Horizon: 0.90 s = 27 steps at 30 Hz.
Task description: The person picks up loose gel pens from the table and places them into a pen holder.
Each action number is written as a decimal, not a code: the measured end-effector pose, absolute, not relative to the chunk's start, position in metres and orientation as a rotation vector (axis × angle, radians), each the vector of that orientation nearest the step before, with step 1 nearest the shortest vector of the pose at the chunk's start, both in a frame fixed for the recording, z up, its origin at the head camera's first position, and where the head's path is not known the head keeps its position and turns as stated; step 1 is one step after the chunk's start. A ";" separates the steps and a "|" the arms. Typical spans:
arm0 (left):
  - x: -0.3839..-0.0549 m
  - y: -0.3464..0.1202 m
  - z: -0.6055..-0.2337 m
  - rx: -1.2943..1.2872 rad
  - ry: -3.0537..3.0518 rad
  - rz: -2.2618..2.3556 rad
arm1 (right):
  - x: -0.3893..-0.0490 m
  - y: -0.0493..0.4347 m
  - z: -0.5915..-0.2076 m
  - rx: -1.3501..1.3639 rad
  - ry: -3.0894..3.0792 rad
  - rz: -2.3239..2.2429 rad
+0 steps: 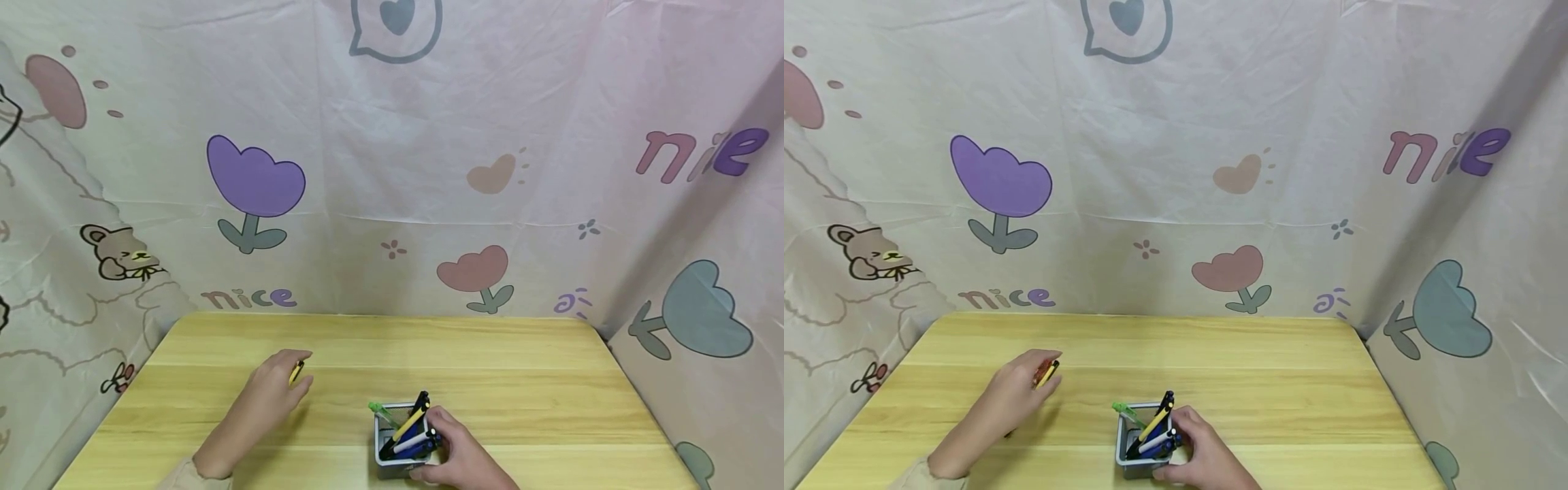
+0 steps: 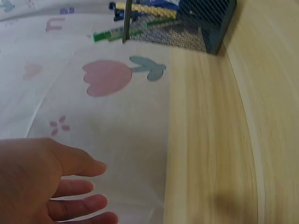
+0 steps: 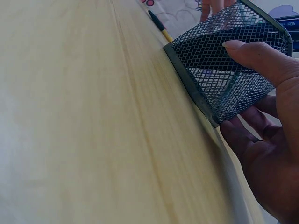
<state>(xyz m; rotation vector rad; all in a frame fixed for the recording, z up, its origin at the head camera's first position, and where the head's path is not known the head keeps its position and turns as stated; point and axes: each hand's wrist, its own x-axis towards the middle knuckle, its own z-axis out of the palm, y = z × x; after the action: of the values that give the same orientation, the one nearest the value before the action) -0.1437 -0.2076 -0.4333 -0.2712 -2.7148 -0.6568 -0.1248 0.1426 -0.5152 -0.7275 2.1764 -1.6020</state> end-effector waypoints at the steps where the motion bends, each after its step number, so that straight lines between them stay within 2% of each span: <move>1: -0.145 -0.211 -0.434 -0.263 -2.719 -0.652 | -0.125 0.143 -0.515 -0.725 2.179 -1.600; 27: -0.164 -0.260 -0.462 -0.065 -2.971 -0.596 | -0.126 0.143 -0.518 -0.699 2.199 -1.567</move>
<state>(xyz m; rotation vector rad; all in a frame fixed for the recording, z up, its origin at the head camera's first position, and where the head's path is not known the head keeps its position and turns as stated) -0.1638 -0.2601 -0.4623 -0.0650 -2.9715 -0.5958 -0.1260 0.1434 -0.5181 -0.6986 2.1986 -1.5675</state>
